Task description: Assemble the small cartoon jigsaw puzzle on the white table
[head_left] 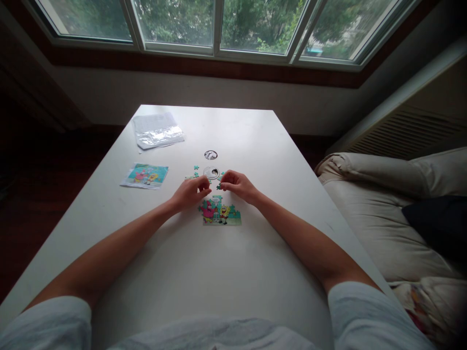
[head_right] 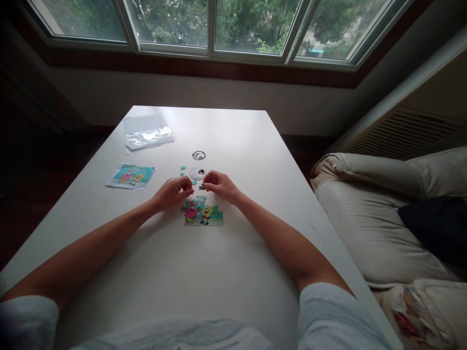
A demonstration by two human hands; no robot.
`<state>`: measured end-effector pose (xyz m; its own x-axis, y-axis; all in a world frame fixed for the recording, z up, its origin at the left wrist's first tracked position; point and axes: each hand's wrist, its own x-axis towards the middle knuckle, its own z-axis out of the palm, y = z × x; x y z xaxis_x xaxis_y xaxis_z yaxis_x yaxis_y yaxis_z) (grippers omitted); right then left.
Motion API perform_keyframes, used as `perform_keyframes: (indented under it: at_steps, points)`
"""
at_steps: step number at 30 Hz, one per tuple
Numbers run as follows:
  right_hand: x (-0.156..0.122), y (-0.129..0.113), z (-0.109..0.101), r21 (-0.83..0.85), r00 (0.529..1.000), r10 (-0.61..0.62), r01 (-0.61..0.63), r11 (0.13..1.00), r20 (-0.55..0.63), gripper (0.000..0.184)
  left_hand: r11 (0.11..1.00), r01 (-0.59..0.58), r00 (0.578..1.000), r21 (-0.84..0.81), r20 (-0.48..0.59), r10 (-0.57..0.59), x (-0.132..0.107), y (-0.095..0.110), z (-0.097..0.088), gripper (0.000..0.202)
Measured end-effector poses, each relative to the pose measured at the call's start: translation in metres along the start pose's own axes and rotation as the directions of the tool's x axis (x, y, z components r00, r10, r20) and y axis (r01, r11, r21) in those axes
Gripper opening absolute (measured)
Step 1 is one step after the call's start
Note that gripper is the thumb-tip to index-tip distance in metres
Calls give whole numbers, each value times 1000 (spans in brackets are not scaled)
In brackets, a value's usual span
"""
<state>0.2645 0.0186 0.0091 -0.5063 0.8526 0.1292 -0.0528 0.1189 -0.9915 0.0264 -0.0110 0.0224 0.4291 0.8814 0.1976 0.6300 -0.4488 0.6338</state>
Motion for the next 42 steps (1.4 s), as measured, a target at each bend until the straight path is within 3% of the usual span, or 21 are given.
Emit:
perform_keyframes:
  at_steps: [10, 17, 23, 29, 34, 42]
  points:
    - [-2, -5, -5, 10, 999, 33, -33, 999, -25, 35, 959, -161, 965, 232, 241, 103, -1, -4, -23, 13]
    - [-2, -1, -6, -13, 998, 58, -59, 998, -22, 33, 956, -207, 928, 206, 351, 125, -2, -8, -36, 14]
    - [-2, 0, -5, -28, 999, 47, -47, 999, -13, 35, 984, -158, 926, 78, 357, 121, -5, -11, -40, 23]
    - [-1, 3, -1, -66, 999, 43, -41, 997, 33, 31, 972, -189, 911, 139, 394, 121, -6, -10, -36, 27]
    - [-2, 4, 3, -141, 996, 39, -27, 990, 82, 28, 968, -175, 924, 181, 369, 98, -5, -13, -31, 31]
    - [-6, -2, 8, -209, 991, 46, -20, 978, 122, 27, 972, -182, 924, 148, 363, 118, -4, -14, -31, 32]
